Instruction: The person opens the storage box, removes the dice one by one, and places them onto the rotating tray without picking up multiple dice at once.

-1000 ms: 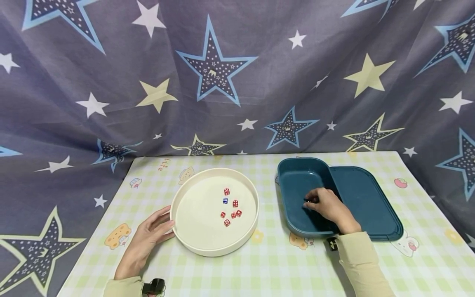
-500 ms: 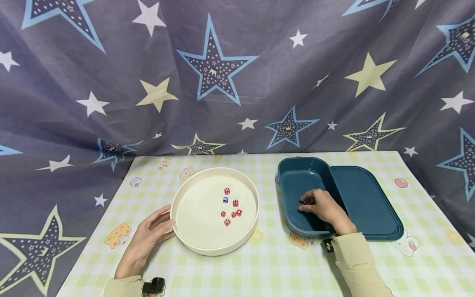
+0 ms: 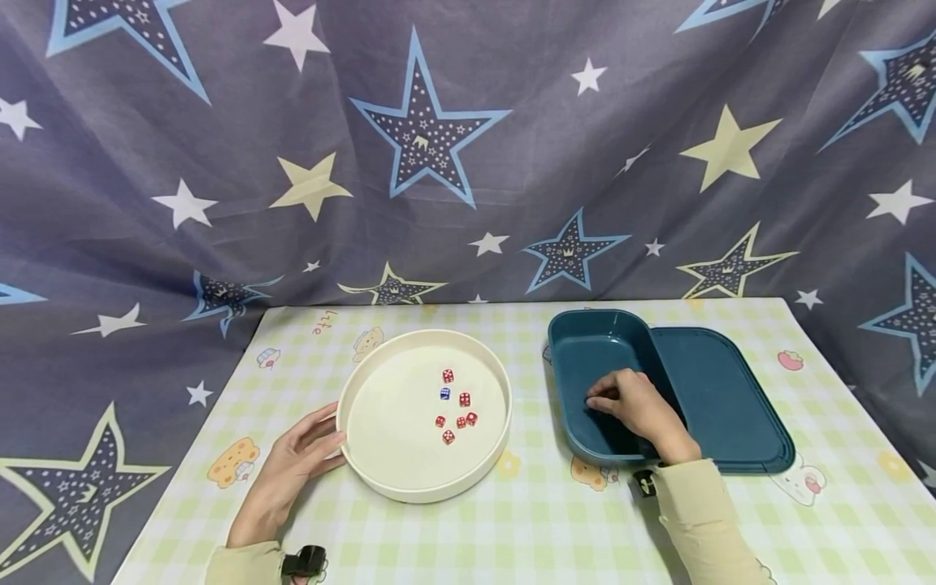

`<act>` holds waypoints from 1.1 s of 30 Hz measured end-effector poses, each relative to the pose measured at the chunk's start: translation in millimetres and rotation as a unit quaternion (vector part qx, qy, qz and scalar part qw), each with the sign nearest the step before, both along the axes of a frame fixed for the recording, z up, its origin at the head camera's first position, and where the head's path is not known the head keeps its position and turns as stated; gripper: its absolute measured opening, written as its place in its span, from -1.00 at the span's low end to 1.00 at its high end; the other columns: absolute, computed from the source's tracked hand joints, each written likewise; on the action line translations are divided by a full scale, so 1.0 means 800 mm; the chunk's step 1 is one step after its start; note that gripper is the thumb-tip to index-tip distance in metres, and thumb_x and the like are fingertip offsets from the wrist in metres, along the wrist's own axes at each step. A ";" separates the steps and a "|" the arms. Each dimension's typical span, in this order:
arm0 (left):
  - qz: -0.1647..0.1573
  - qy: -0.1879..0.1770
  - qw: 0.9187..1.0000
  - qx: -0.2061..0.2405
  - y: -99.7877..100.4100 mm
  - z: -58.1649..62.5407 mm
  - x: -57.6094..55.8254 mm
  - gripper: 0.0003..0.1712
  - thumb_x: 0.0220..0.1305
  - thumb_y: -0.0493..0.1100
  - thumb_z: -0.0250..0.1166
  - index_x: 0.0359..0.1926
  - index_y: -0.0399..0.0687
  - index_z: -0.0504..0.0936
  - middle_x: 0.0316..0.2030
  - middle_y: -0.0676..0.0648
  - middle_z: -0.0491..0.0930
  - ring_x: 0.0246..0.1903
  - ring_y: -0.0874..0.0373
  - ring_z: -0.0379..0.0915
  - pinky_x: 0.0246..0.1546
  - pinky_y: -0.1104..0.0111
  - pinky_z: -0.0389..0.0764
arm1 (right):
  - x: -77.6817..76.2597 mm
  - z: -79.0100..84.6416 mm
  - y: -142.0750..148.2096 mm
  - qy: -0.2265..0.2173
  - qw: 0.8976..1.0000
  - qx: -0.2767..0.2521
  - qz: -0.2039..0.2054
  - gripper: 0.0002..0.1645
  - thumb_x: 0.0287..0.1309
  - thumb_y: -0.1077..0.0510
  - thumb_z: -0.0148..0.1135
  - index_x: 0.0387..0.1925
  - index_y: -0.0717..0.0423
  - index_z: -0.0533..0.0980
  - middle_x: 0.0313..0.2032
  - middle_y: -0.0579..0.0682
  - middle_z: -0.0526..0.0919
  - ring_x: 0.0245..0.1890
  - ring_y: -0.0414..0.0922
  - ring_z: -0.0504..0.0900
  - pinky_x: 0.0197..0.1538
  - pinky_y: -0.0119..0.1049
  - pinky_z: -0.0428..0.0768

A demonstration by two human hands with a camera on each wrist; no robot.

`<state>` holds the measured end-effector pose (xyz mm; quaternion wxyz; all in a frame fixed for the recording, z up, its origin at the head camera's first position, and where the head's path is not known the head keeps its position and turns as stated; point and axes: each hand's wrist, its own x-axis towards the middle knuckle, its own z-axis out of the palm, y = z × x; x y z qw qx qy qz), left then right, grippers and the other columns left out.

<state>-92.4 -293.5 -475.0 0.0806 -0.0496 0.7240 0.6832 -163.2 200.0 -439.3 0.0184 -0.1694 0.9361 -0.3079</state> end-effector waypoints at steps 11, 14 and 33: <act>0.003 0.001 1.000 0.001 -0.001 -0.002 0.000 -0.26 0.38 -0.16 0.29 0.49 -0.11 0.21 0.30 -0.20 0.35 0.05 0.28 0.58 0.06 0.28 0.70 | 0.003 0.018 -0.013 0.036 0.999 -0.018 -0.019 -0.87 0.22 0.23 0.35 -0.25 0.18 0.75 -0.32 0.01 0.75 -0.43 -0.24 0.63 -0.40 -0.40 0.64; 0.003 0.003 1.000 0.001 -0.001 -0.002 -0.001 -0.26 0.38 -0.16 0.29 0.49 -0.11 0.22 0.29 -0.18 0.36 0.05 0.28 0.58 0.06 0.28 0.70 | 0.006 0.024 -0.017 0.045 0.998 -0.024 -0.023 -0.88 0.22 0.24 0.35 -0.24 0.18 0.75 -0.32 0.00 0.74 -0.41 -0.21 0.65 -0.38 -0.37 0.65; -0.001 0.005 1.000 0.006 -0.002 -0.002 -0.001 -0.26 0.38 -0.17 0.29 0.49 -0.12 0.21 0.26 -0.14 0.38 0.05 0.28 0.58 0.07 0.28 0.70 | 0.011 0.046 -0.073 0.064 0.996 -0.064 -0.010 -0.87 0.26 0.20 0.33 -0.22 0.09 0.75 -0.24 -0.02 0.72 -0.32 -0.18 0.66 -0.27 -0.34 0.69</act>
